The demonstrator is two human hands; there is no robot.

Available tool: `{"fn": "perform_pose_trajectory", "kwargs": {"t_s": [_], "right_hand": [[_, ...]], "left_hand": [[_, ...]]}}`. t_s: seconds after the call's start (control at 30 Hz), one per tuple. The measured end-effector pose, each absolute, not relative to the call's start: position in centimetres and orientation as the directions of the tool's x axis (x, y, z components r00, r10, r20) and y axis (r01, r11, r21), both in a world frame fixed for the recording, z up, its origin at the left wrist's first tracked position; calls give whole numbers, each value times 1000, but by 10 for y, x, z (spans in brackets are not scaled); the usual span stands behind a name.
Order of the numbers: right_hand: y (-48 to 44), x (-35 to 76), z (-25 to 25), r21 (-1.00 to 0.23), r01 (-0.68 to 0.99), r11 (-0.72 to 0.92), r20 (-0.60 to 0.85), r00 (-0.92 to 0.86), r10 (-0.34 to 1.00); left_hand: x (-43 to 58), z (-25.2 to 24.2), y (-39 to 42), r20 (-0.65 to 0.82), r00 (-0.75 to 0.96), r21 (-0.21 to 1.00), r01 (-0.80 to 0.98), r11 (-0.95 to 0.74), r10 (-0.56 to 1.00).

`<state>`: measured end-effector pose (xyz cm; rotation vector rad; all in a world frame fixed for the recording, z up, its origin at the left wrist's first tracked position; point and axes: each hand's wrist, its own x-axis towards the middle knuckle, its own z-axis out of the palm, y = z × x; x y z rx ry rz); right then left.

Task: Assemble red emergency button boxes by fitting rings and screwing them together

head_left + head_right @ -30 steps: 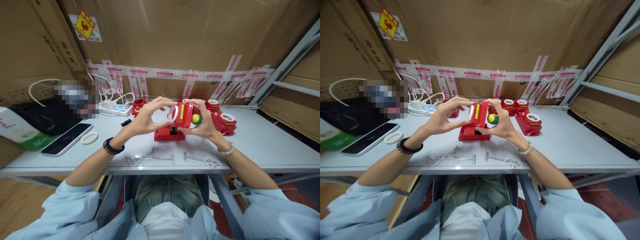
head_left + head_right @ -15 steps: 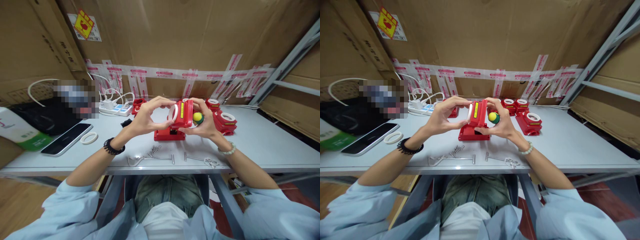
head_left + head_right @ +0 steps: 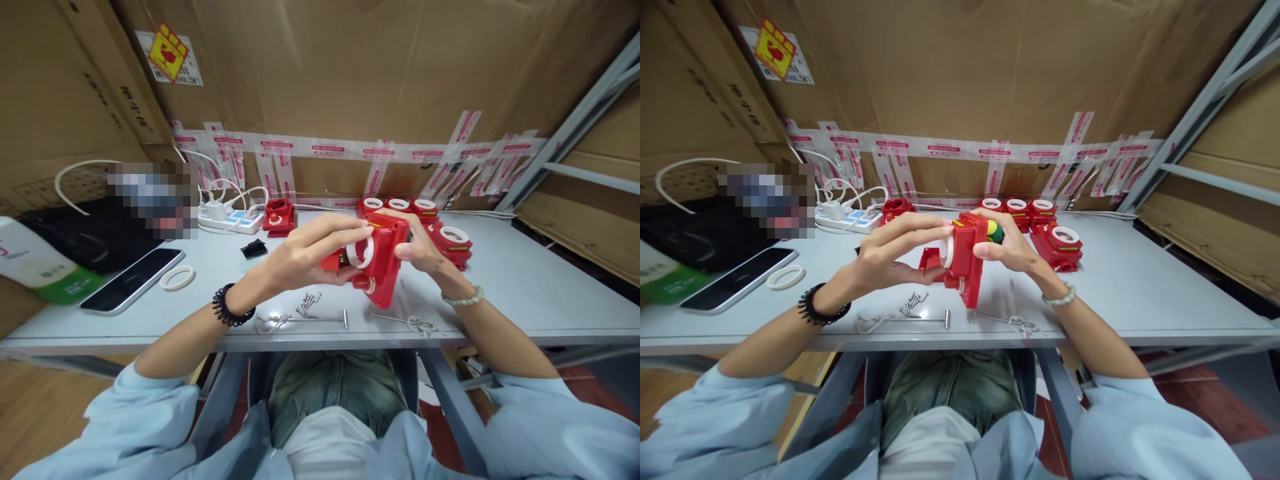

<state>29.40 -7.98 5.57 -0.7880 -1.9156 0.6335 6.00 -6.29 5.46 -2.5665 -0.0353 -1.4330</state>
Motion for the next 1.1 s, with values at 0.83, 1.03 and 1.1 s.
{"fn": "perform_pose_trajectory", "kwargs": {"t_s": [0.83,1.03,1.1], "right_hand": [[-89,295,59,-530,588,611,559,-299,773],[-86,295,57,-523,609,597,605,-228,763],[-83,297,57,-527,614,588,636,-175,752]], "left_hand": [[52,54,-41,636,626,377,259,-889,452],[-2,62,-40,578,616,353,404,-844,536],[-44,54,-34,528,559,308,575,-758,639]]}}
